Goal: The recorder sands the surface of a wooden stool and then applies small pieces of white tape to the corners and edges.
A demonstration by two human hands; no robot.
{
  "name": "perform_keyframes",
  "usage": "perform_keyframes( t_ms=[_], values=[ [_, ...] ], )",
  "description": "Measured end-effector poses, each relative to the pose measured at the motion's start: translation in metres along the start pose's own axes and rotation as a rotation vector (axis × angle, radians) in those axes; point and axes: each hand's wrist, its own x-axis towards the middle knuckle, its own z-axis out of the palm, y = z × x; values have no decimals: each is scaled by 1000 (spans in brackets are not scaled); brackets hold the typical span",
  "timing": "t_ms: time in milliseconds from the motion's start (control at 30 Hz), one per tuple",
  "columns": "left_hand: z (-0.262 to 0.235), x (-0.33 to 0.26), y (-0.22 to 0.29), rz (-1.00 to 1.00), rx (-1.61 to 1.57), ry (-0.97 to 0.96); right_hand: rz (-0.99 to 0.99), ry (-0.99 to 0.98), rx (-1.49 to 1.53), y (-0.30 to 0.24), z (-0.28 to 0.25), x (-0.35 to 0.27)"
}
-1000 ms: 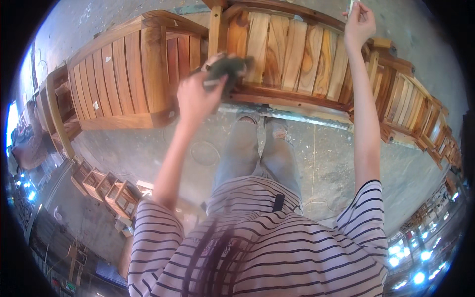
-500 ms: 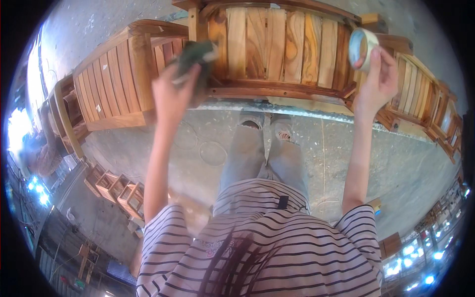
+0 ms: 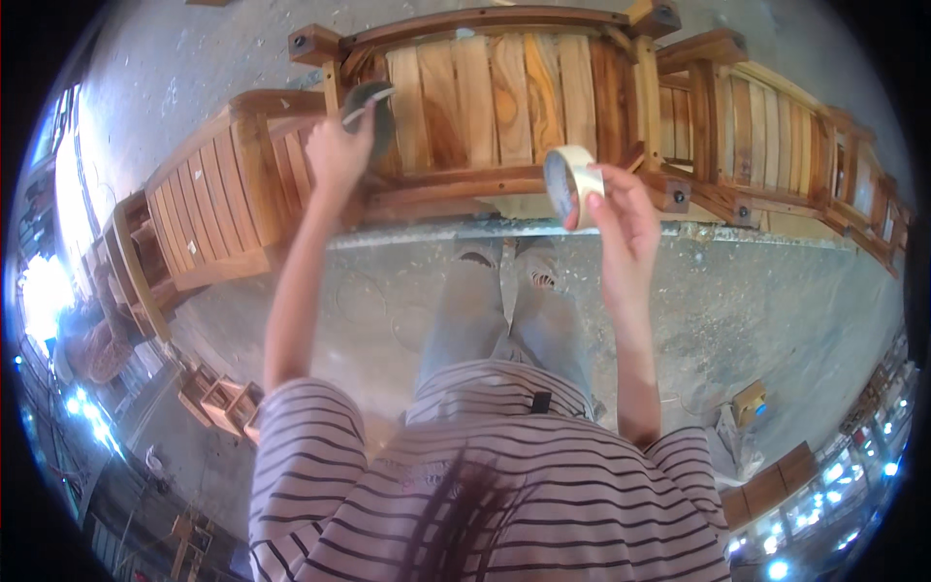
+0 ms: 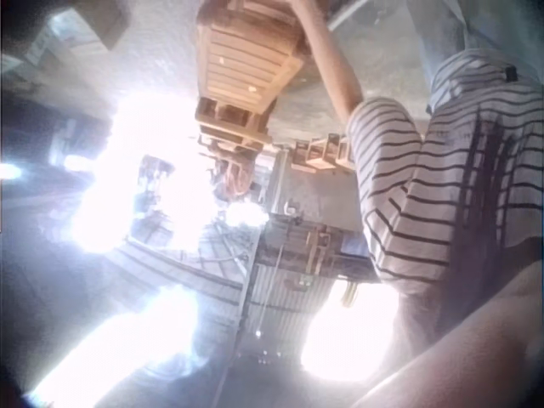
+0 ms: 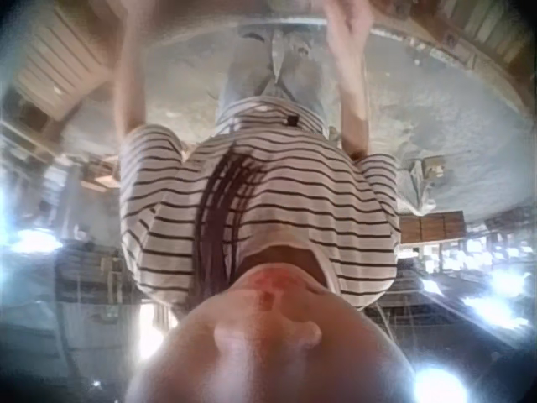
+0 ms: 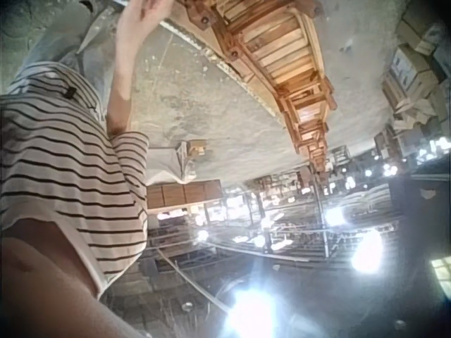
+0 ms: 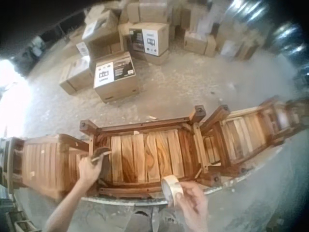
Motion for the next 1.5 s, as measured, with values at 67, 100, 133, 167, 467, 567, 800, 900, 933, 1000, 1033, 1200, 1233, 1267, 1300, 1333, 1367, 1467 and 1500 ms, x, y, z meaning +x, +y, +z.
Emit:
perform_keyframes(
  t_ms=[67, 100, 133, 167, 467, 567, 800, 900, 933, 1000, 1033, 1200, 1233, 1267, 1300, 1333, 1367, 1467, 1500],
  values=[
    [-17, -26, 57, 36, -612, -8, 24, 3, 0, -10, 0, -15],
    [-25, -39, 90, -11, -813, -195, -24, -6, 40, -12, -8, -20],
    [-33, -49, 123, 101, -659, -284, -26, -4, 42, -15, -11, -22],
    [-34, -56, 150, 201, -648, -332, -44, 40, 16, -20, -11, -25],
    [-63, -88, 178, 347, -1188, -493, -53, 86, -215, -34, -15, -32],
    [-75, -94, 169, 418, -1094, -419, -5, -45, -144, -30, -1, -34],
    [-79, -112, 144, 309, -1050, -312, -15, -115, -237, -23, 22, -39],
    [-83, -126, 130, 355, -916, -188, 76, -115, -252, -16, 37, -41],
    [-83, -133, 123, 324, -889, -166, 88, -126, -286, -9, 41, -41],
    [-80, -148, 108, 279, -858, -138, 103, -151, -320, 9, 49, -44],
    [-75, -155, 101, 174, -929, -185, 102, -181, -381, 18, 51, -46],
    [-60, -174, 62, 141, -766, -167, 236, -242, -570, 52, 65, -66],
    [-59, -176, 59, 103, -764, -167, 240, -252, -572, 58, 68, -69],
    [-57, -178, 56, 67, -763, -168, 188, -274, -650, 63, 70, -72],
    [-55, -180, 50, 58, -764, -167, 136, -296, -729, 67, 72, -74],
    [-51, -182, 45, 109, -762, -198, 139, -303, -734, 70, 74, -74],
    [-49, -183, 40, 162, -760, -229, 93, -332, -790, 74, 75, -73],
    [-44, -183, 31, 151, -731, -224, 89, -337, -810, 78, 85, -72],
    [-43, -182, 28, 148, -734, -224, 129, -310, -770, 80, 89, -71]
  ],
)
